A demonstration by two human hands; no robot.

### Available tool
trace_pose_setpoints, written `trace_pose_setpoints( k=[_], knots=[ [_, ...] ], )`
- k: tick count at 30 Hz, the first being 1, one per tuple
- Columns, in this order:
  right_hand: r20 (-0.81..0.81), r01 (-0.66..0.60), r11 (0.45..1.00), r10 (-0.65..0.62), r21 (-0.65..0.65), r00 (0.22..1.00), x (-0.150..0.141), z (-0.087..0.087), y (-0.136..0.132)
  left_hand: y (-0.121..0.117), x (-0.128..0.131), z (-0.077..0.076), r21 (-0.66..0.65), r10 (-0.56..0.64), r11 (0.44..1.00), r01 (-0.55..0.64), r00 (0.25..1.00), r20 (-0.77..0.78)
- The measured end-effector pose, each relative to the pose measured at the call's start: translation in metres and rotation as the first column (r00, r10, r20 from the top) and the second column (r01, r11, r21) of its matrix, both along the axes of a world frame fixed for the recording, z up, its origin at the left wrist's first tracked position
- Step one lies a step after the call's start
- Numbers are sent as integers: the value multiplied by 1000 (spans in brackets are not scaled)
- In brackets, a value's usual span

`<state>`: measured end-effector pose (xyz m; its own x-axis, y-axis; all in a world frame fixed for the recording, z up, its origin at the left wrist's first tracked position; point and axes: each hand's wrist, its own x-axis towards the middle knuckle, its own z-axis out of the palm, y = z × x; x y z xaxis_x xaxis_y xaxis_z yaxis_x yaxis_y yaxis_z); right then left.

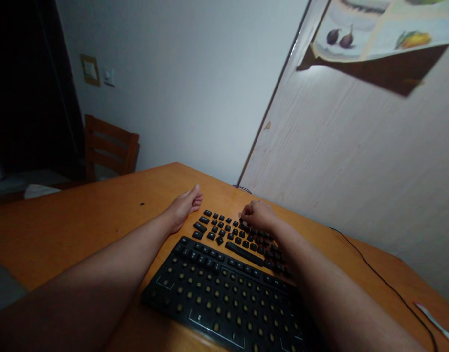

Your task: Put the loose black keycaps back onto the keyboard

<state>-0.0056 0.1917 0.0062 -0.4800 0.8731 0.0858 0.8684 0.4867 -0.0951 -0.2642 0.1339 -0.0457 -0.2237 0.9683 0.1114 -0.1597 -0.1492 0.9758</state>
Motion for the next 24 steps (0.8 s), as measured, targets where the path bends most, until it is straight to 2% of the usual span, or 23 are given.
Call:
trace_pose_setpoints(
  k=[6,17,21,24],
  knots=[
    [-30,49,997,-51,-63,998,4,-7,6,-1,1,1,-5,3,1000,-3,1000,8],
    [-12,143,985,-144,-99,989,1,-7,7,-3,2,4,-31,-1,1000,1,1000,-11],
    [-17,152,983,-154,-104,988,-1,-8,6,-1,1,2,-26,3,1000,-3,1000,-17],
    [-40,134,984,-139,-114,989,-4,-2,-1,1,0,0,-15,4,1000,-4,1000,-21]
  ],
)
